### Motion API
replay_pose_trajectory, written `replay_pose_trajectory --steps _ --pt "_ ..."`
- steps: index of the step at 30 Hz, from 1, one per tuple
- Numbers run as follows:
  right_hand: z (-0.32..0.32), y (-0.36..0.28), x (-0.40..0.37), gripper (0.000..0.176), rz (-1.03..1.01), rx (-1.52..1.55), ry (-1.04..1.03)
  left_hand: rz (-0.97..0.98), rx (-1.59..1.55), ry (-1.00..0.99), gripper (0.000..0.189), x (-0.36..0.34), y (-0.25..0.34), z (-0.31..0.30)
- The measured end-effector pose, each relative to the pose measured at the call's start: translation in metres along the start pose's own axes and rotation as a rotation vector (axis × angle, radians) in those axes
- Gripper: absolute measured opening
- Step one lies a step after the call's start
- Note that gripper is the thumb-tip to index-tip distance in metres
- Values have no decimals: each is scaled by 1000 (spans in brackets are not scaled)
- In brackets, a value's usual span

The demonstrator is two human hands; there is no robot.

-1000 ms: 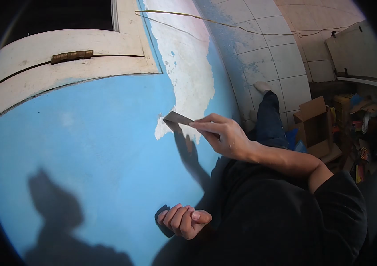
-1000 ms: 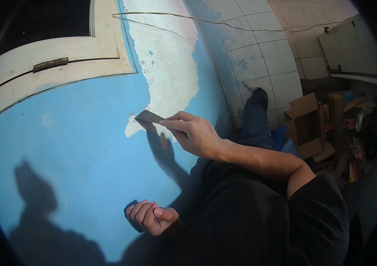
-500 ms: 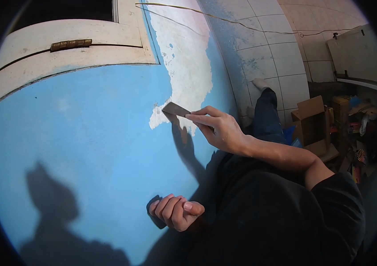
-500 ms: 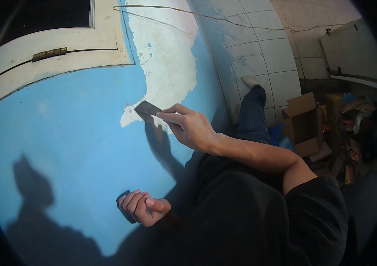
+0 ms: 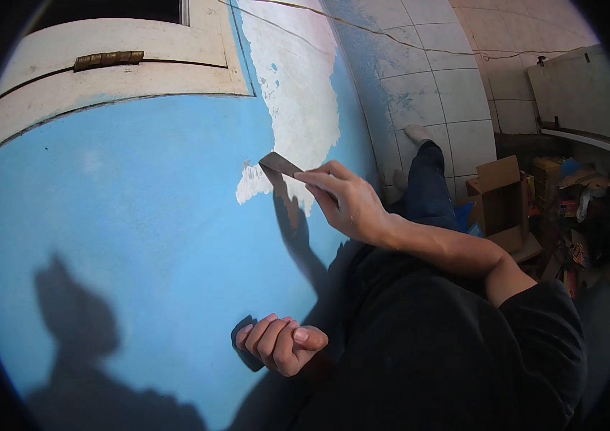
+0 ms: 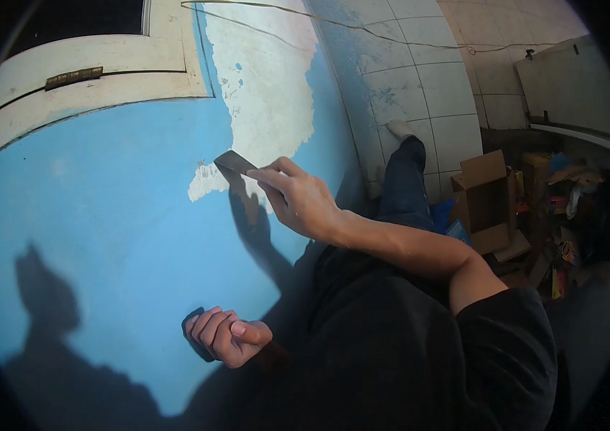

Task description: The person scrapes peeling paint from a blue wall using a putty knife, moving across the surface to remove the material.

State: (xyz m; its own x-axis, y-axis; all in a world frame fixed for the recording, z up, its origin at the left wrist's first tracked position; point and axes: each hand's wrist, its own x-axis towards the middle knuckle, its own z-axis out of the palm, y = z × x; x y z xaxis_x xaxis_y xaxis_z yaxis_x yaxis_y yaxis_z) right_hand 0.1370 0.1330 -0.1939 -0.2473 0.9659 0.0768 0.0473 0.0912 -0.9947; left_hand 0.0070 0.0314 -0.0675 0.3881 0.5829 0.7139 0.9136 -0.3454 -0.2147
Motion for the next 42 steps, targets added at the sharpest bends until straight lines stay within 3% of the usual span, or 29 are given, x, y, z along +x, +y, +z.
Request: replay_pose_trajectory --steps 6,13,16,20,25,29,36,37,42 --pt "3 4 9 31 17 -14 11 27 -17 -2 13 -1 -3 0" --pt "7 11 0 33 -130 -9 68 52 -40 -2 13 0 -4 1" --pt "5 11 10 32 -20 -4 20 48 -31 -15 13 -2 -2 -1" --pt "7 15 -4 29 -107 36 89 66 -45 -38 14 -1 -3 -4" --pt "11 26 38 26 8 57 103 53 -35 -44 14 -2 1 -6" --pt "6 29 9 27 -28 9 15 68 -40 -37 15 -2 -4 -4" --pt "11 31 42 28 -37 15 122 59 -30 -26 15 -3 -1 -1" --pt "4 19 34 29 49 33 43 63 -31 -31 15 -3 -2 -2" --pt "-8 32 35 29 85 178 -43 56 -17 -23 14 -7 -3 -1"
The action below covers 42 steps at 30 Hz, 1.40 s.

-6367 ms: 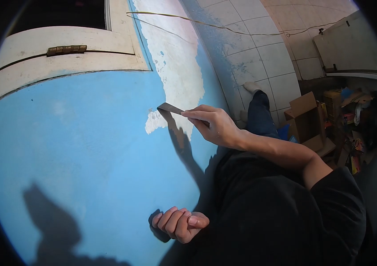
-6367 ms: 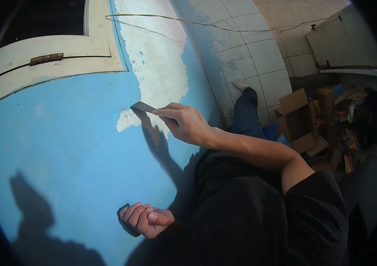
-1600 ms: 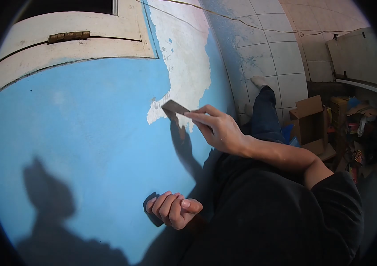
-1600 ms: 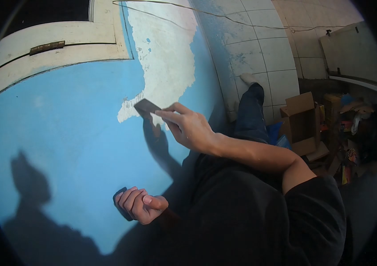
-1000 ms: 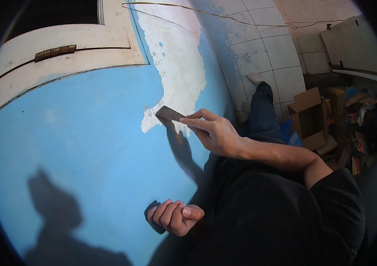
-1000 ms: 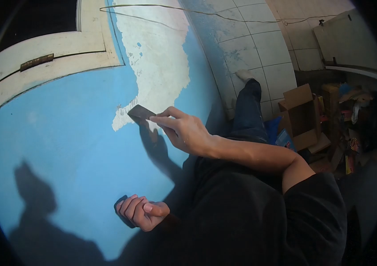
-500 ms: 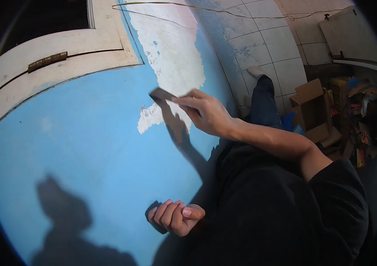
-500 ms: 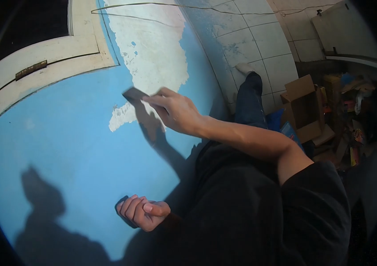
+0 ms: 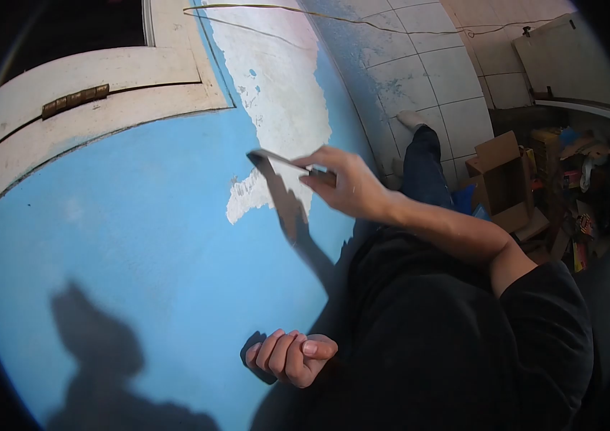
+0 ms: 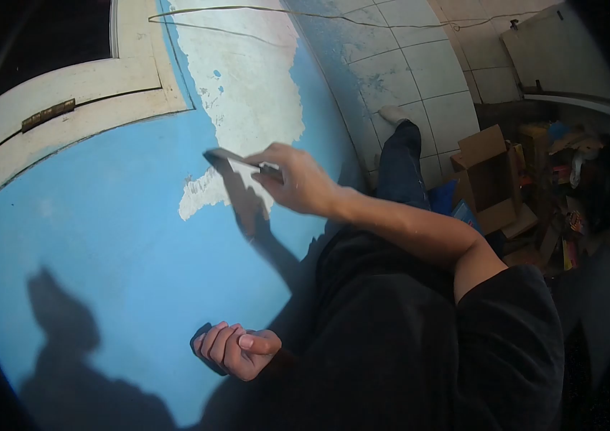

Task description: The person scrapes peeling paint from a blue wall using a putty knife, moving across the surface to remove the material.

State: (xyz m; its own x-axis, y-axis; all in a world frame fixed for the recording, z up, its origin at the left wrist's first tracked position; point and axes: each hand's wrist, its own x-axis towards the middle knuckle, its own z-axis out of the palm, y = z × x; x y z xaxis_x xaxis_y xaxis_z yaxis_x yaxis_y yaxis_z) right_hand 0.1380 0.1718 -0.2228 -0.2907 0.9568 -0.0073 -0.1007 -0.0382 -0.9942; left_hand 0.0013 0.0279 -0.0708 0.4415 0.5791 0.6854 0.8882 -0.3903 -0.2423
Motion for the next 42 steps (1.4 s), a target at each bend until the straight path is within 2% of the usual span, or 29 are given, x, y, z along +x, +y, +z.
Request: replay_pose_trajectory --steps 2,4,6,9,13,17,22,26,27,30,31,34,37,40,42 --pt "-8 6 19 30 90 242 -17 1 7 -11 14 -1 -1 -2" --pt "-27 2 30 35 322 483 -167 -2 13 -7 14 -1 -1 -2" --pt "-31 6 37 41 399 674 -254 -8 30 6 14 0 -1 -1" --pt "-20 15 33 52 441 718 -313 -22 54 11 13 4 0 -1" --pt "-23 1 42 57 411 370 -363 -146 123 28 8 1 6 -1" --pt "-35 -41 52 60 387 325 -519 -298 219 -5 6 6 20 -3" --pt "-50 -68 77 53 259 105 -705 -378 365 11 10 24 21 13" --pt "-76 -87 101 49 253 -120 -786 -514 344 -12 10 30 25 20" --pt "-85 -98 105 46 246 -254 -852 -539 301 26 8 29 28 20" --pt "-96 -85 118 44 -262 -282 -903 -631 304 91 8 21 40 18" --pt "-106 -107 128 45 -1 -283 -1042 -788 415 166 11 18 57 22" --pt "-102 -104 144 43 -316 -322 -1135 -906 612 250 17 8 76 23" --pt "-91 -109 148 41 -127 -331 -1249 -985 735 299 30 0 95 23" --pt "-73 -96 137 38 128 -147 -1249 -1115 822 286 49 -8 110 28" --pt "-63 -57 125 35 85 -166 -1189 -1206 787 286 60 -6 119 30"
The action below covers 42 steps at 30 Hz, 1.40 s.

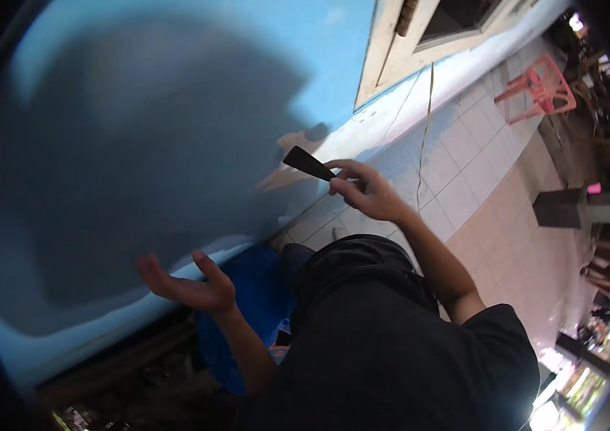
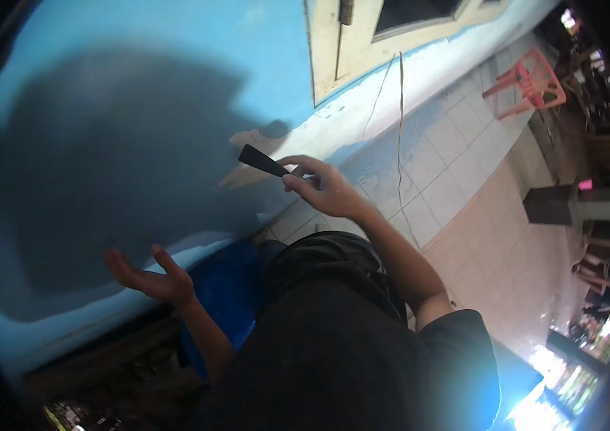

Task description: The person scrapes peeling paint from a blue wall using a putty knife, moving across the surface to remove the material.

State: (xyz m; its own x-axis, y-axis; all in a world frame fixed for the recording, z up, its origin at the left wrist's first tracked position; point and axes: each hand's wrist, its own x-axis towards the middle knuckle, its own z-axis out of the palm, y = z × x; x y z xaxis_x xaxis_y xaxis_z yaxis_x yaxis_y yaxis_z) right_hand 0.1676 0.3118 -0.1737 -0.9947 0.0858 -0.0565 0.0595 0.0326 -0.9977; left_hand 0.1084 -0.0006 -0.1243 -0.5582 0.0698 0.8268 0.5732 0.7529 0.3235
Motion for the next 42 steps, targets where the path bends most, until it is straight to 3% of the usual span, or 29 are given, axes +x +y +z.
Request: replay_pose_trajectory --steps 5,8,11,14,19,26,30,35,42 --pt "31 61 20 26 -155 42 92 -158 84 -216 84 -16 0 -3" --pt "38 65 28 21 -9 152 87 -188 109 -312 99 -24 -10 12" --pt "40 93 40 20 -4 -104 112 -159 254 -378 112 -24 -17 23" --pt "52 83 44 24 -26 84 119 -97 372 -421 122 -24 -29 28" --pt "57 56 55 28 -103 -84 195 -142 475 -542 134 -32 -46 40" --pt "70 85 62 31 -93 -101 261 -201 490 -645 140 -35 -54 42" --pt "81 60 65 40 -126 -14 320 -221 481 -635 141 -36 -57 47" --pt "79 96 67 37 -69 25 307 -157 537 -627 141 -36 -57 48" --pt "81 79 73 36 -74 90 308 -178 514 -625 139 -43 -60 48"
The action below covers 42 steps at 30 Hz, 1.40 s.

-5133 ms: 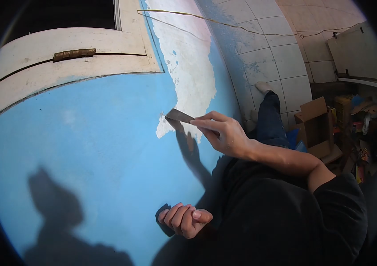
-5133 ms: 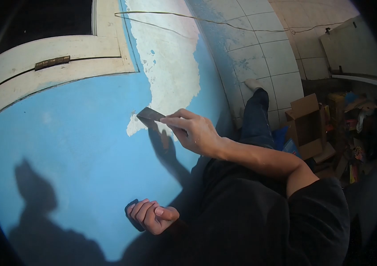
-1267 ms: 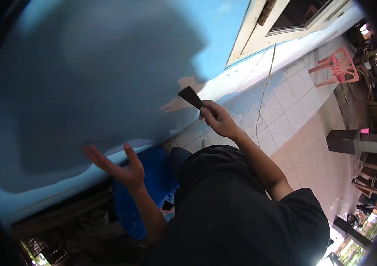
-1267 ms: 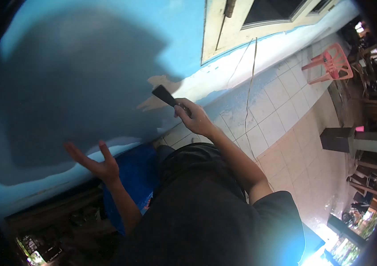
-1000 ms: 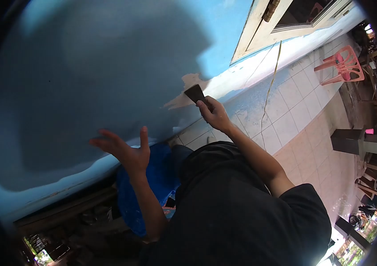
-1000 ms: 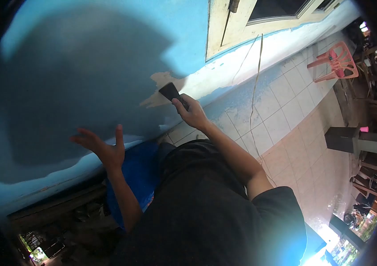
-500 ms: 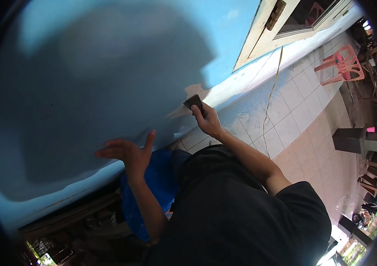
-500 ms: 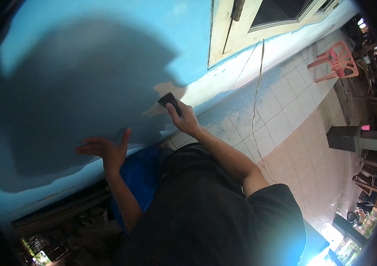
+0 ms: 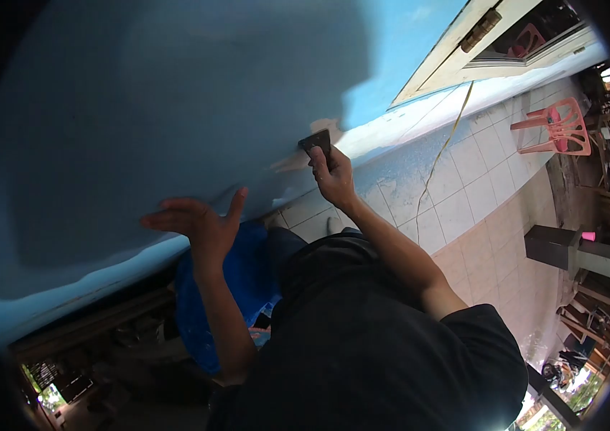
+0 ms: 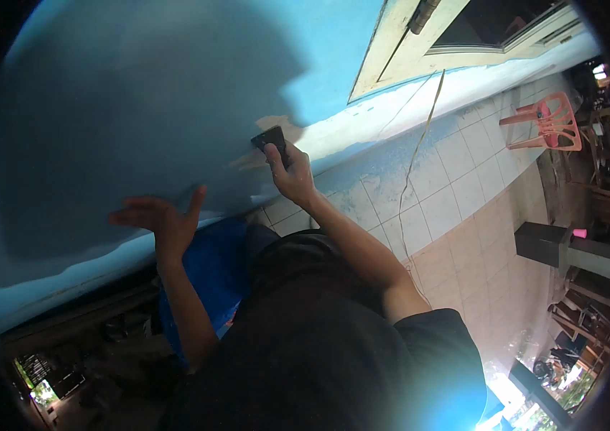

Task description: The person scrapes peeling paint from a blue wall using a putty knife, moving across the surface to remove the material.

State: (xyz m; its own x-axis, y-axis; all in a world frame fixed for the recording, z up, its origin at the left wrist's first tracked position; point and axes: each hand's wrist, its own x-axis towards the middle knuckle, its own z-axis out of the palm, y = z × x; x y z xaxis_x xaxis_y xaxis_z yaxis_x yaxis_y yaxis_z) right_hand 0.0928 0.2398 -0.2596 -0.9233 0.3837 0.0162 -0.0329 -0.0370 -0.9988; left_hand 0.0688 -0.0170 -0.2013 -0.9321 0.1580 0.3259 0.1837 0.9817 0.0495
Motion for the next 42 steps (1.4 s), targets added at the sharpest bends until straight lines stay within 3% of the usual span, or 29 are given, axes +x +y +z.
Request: replay_pose_trajectory --steps 5,11,14,20,25,30,37,42 --pt "-3 31 -5 36 -3 51 19 55 -8 54 135 3 5 -9" --pt "3 -16 0 43 -79 74 31 40 -47 0 131 -5 6 -12" --pt "0 25 -5 43 -61 61 81 72 -62 55 129 0 7 -16" --pt "4 -29 1 43 -111 67 64 73 -82 86 126 -2 8 -17" --pt "-4 6 -1 42 -122 -14 81 42 -68 121 122 -4 13 -21" --pt "2 -41 3 40 -82 83 24 25 -132 183 113 -9 19 -30" --pt "0 2 -2 40 -26 60 48 -19 -367 265 99 -17 32 -54" --pt "7 -36 3 41 -48 126 20 -20 -504 428 72 -23 34 -71"
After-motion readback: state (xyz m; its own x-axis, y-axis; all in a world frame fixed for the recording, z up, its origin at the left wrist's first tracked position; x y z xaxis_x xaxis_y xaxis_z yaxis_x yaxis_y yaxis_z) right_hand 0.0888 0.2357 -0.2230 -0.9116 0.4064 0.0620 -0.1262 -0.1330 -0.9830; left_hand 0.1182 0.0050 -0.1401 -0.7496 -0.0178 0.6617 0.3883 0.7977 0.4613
